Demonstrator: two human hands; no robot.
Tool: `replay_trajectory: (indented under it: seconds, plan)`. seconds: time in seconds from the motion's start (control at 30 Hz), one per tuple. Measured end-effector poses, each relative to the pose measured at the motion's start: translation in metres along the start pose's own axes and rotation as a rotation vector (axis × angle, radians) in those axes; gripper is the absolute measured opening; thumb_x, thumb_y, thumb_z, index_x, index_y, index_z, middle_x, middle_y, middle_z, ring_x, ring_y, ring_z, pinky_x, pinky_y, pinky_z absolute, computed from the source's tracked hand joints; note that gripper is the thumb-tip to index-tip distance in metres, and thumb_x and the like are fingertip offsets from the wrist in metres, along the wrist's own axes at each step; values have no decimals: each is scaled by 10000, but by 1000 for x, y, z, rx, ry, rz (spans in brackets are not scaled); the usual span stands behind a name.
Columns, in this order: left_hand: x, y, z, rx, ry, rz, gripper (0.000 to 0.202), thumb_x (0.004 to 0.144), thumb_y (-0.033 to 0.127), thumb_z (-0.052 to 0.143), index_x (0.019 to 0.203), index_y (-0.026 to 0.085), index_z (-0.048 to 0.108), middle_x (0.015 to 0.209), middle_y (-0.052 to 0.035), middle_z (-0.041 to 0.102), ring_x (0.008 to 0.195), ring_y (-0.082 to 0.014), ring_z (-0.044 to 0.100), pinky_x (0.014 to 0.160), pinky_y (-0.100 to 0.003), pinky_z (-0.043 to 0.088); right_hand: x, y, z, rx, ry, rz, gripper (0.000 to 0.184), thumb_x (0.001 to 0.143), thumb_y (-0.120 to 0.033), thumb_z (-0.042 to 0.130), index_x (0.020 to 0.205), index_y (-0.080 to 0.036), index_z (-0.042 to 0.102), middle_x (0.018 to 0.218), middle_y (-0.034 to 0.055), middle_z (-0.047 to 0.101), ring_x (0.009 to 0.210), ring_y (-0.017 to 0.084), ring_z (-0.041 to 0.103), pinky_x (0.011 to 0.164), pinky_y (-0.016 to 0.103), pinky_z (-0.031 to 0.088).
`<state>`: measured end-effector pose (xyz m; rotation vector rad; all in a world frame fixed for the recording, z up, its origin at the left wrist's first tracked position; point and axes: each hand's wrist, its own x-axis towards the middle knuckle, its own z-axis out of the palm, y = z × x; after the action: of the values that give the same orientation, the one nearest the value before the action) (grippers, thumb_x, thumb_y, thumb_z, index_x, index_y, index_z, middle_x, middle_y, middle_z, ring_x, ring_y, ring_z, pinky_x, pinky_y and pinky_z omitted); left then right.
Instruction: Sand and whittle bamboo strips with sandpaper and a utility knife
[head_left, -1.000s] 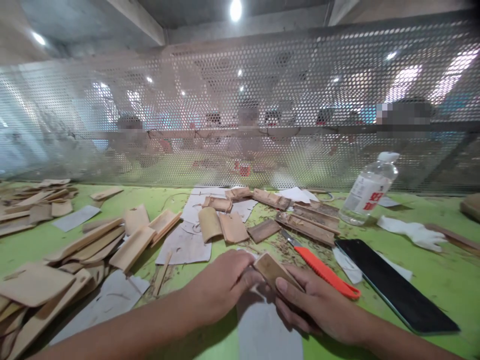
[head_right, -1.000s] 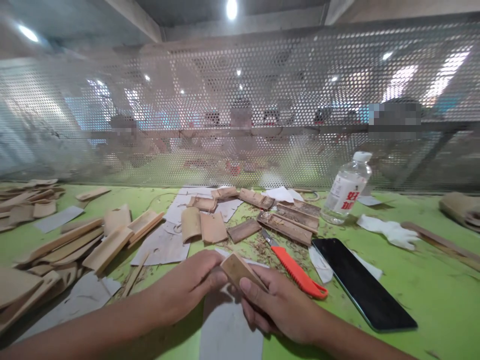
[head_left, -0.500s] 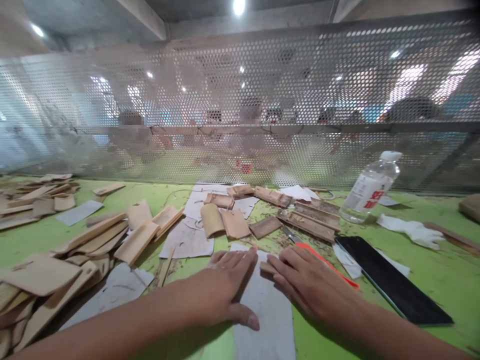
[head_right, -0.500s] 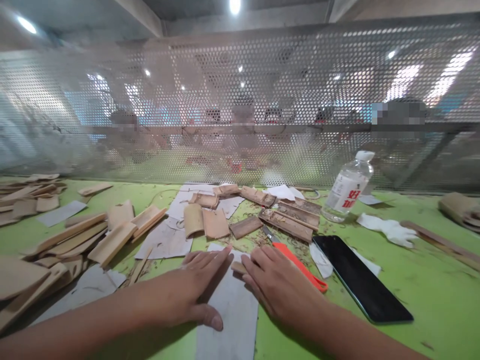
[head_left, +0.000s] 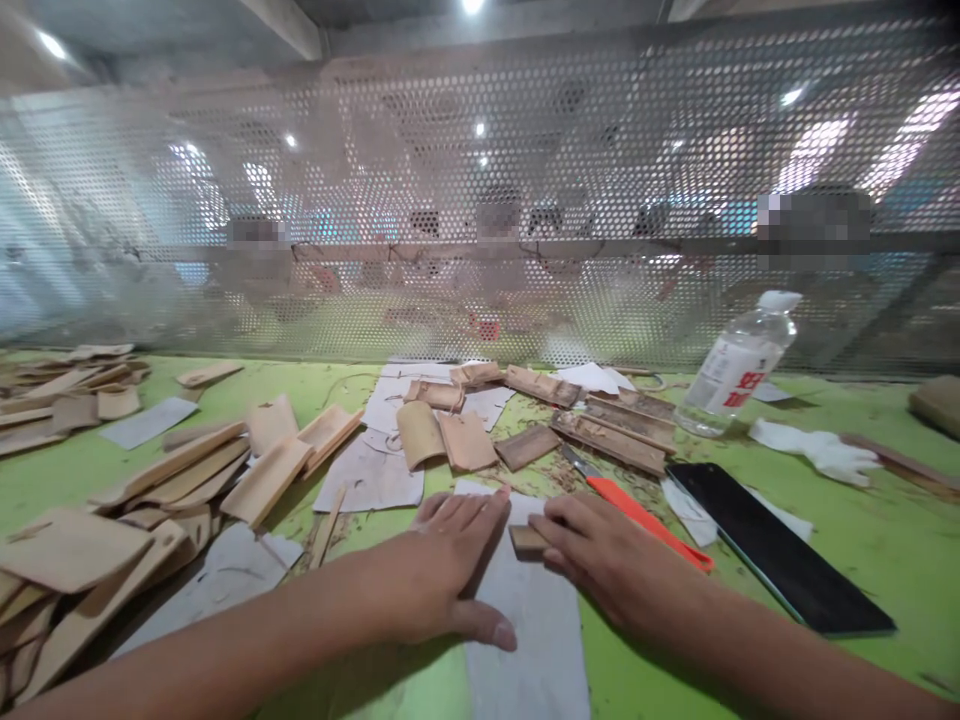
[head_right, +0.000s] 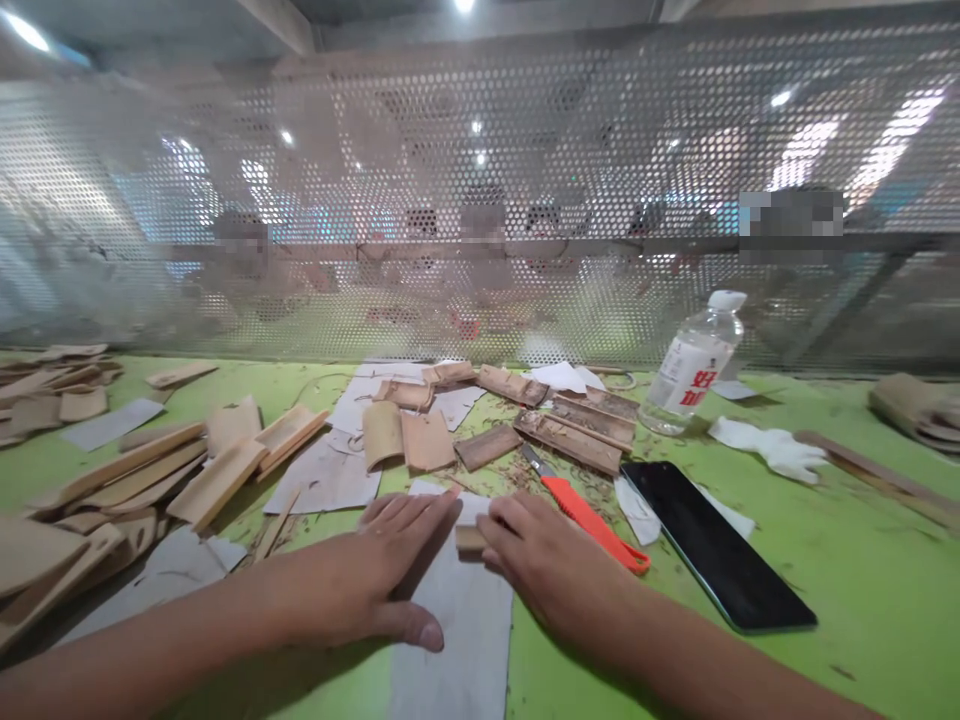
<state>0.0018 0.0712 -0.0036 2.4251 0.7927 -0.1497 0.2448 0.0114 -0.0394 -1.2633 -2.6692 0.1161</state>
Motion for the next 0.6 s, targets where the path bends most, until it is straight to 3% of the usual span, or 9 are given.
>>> replay_trajectory:
  seconds: [0.13,0.3,0.37,0.43,0.5,0.6]
  plan:
    - [0,-1,0,-13,26,34,1145,856,812,582,1662,154,104,1661,-274,218,1535,-464,167,1195,-640,177,-3,4,8,-120,51,-142,268,1019,-168,521,1247,-91,638,1125,161,665,1009,306,590,899,498,525]
    - [0,1,0,32,-8,-10,1159,864,755,636,1660,122,80,1673,-266,186,1549,-433,147,1217,-608,155,-5,2,6,-168,90,-127,170,983,-115,536,1001,-140,703,988,126,672,905,278,590,822,462,525]
    - [0,1,0,45,-19,-18,1162,866,743,646,1660,119,72,1676,-267,170,1553,-432,127,1217,-609,147,-5,-1,2,-126,57,-158,187,991,-116,516,1002,-152,699,994,119,677,917,284,598,830,476,522]
    - [-1,0,1,45,-26,-6,1160,873,761,619,1658,109,67,1676,-274,162,1553,-436,116,1215,-619,134,-5,-5,-2,35,53,-142,215,1033,-188,474,1055,-172,687,1032,113,679,941,279,611,850,476,525]
    - [-1,-2,1,32,-27,2,1165,871,792,585,1658,108,66,1678,-275,149,1551,-444,113,1212,-630,124,-4,-7,-6,315,127,8,308,1081,-332,405,1018,-192,673,1015,103,685,924,251,631,830,428,539]
    - [1,-5,3,7,10,44,1133,851,817,582,1658,161,132,1668,-246,220,1528,-467,174,1205,-635,132,-1,-8,-11,863,191,343,549,1086,-562,275,812,-214,598,674,31,643,599,161,610,569,288,504]
